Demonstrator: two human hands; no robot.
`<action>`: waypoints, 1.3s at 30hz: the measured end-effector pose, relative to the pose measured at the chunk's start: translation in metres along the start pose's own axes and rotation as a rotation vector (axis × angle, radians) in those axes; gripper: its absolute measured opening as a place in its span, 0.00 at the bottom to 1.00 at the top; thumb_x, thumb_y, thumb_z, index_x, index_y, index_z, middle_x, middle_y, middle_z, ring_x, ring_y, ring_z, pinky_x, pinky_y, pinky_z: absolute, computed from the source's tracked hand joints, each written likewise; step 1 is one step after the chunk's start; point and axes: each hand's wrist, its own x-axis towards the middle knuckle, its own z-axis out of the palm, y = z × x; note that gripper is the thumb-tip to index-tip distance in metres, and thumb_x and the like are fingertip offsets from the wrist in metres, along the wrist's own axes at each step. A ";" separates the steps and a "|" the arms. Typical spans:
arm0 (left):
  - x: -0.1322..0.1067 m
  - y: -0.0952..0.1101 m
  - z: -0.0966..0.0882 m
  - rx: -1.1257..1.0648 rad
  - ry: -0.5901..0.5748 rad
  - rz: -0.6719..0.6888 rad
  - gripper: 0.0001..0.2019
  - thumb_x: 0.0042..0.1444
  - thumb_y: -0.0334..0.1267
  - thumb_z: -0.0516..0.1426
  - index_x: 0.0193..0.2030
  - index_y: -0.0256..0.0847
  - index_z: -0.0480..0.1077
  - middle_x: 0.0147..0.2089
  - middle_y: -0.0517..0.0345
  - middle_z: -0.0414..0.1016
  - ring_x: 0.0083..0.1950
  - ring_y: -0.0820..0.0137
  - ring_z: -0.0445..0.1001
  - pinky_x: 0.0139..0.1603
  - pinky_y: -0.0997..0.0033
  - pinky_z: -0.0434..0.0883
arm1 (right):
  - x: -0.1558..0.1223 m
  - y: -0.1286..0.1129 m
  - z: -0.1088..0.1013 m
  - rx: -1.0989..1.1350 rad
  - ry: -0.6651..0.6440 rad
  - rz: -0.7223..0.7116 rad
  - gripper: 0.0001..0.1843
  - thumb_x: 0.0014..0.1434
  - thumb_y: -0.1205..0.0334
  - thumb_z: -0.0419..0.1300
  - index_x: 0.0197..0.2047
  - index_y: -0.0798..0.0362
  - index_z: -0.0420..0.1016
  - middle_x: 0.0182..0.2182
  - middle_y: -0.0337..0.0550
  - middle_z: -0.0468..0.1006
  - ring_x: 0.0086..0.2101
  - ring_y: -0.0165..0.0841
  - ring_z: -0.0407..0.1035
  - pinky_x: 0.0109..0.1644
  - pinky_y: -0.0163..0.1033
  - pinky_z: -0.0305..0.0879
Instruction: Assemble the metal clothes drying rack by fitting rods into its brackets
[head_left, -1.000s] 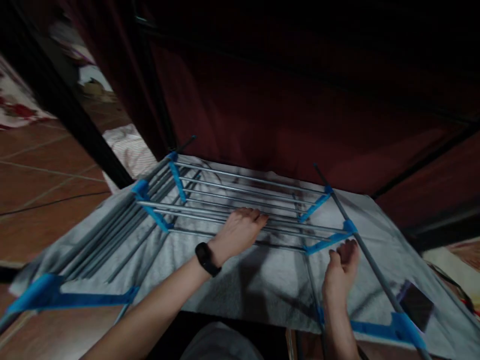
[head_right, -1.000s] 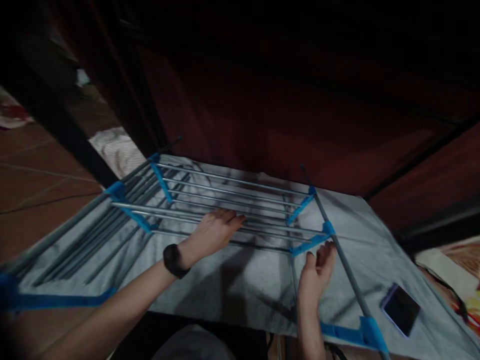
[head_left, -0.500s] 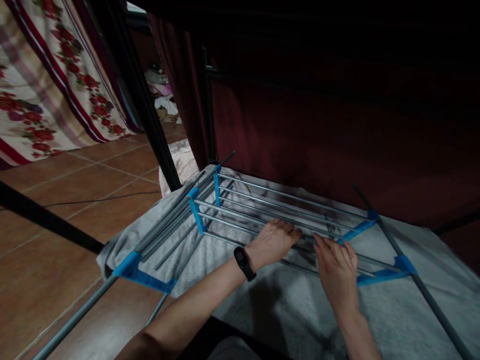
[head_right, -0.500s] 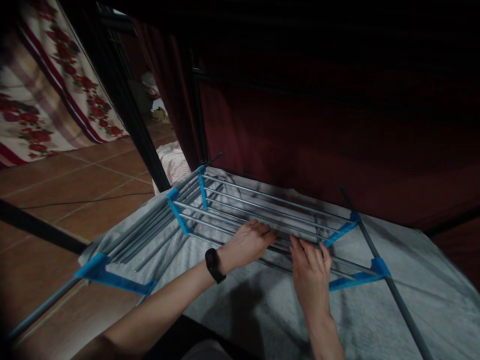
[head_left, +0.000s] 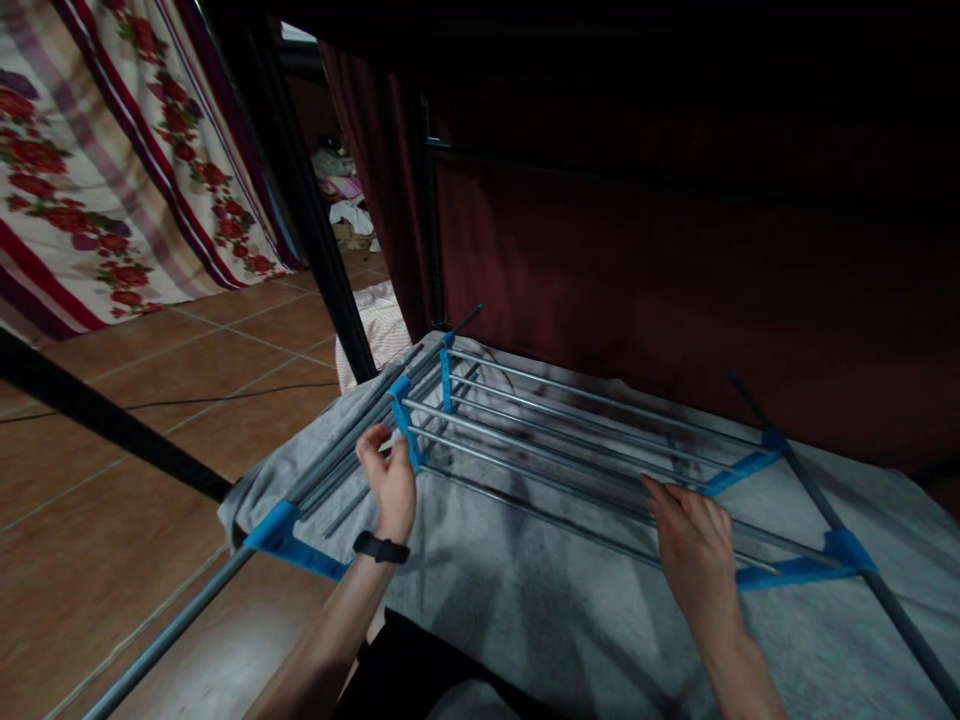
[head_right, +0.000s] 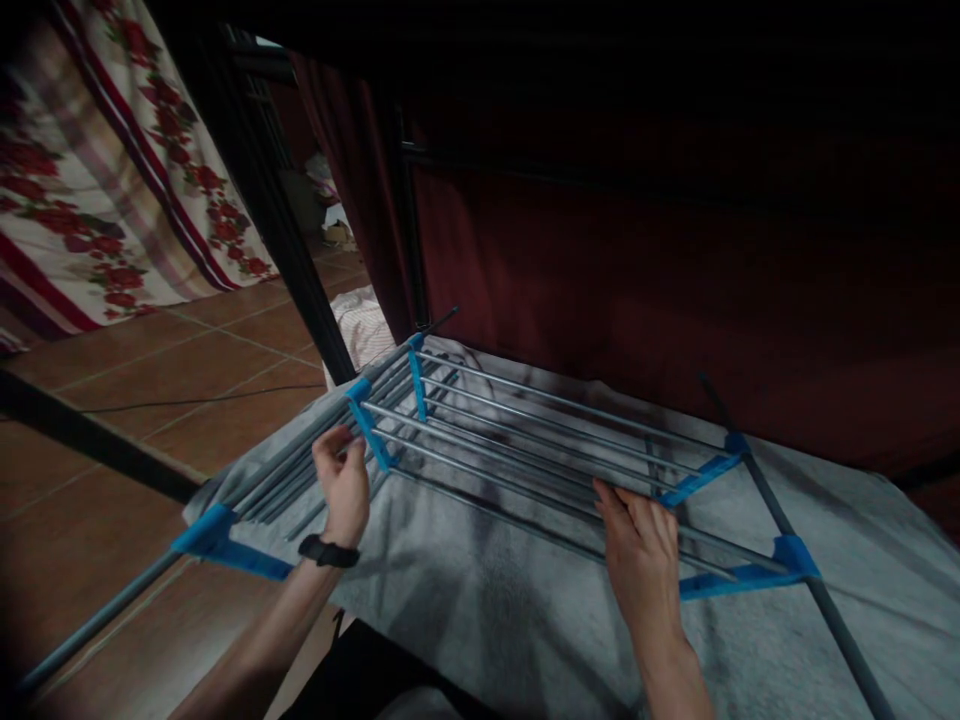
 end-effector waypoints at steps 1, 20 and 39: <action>0.011 -0.002 0.001 -0.017 -0.036 0.000 0.18 0.62 0.42 0.56 0.58 0.43 0.66 0.60 0.44 0.71 0.62 0.58 0.72 0.63 0.50 0.70 | 0.000 0.001 0.000 -0.002 0.001 -0.005 0.24 0.70 0.64 0.55 0.67 0.45 0.69 0.43 0.46 0.78 0.42 0.39 0.71 0.49 0.46 0.64; 0.031 0.011 0.031 0.019 -0.068 0.146 0.19 0.67 0.43 0.50 0.55 0.35 0.74 0.56 0.39 0.79 0.61 0.53 0.75 0.66 0.52 0.69 | 0.006 0.006 0.001 -0.046 -0.005 -0.021 0.13 0.70 0.60 0.57 0.55 0.48 0.77 0.37 0.46 0.77 0.35 0.37 0.67 0.42 0.44 0.60; 0.027 0.008 0.047 -0.176 0.055 0.118 0.14 0.63 0.38 0.55 0.49 0.36 0.77 0.51 0.45 0.81 0.57 0.57 0.77 0.65 0.58 0.69 | 0.016 0.005 -0.001 -0.246 -0.071 -0.165 0.12 0.71 0.55 0.57 0.48 0.52 0.78 0.31 0.44 0.74 0.33 0.37 0.65 0.40 0.43 0.57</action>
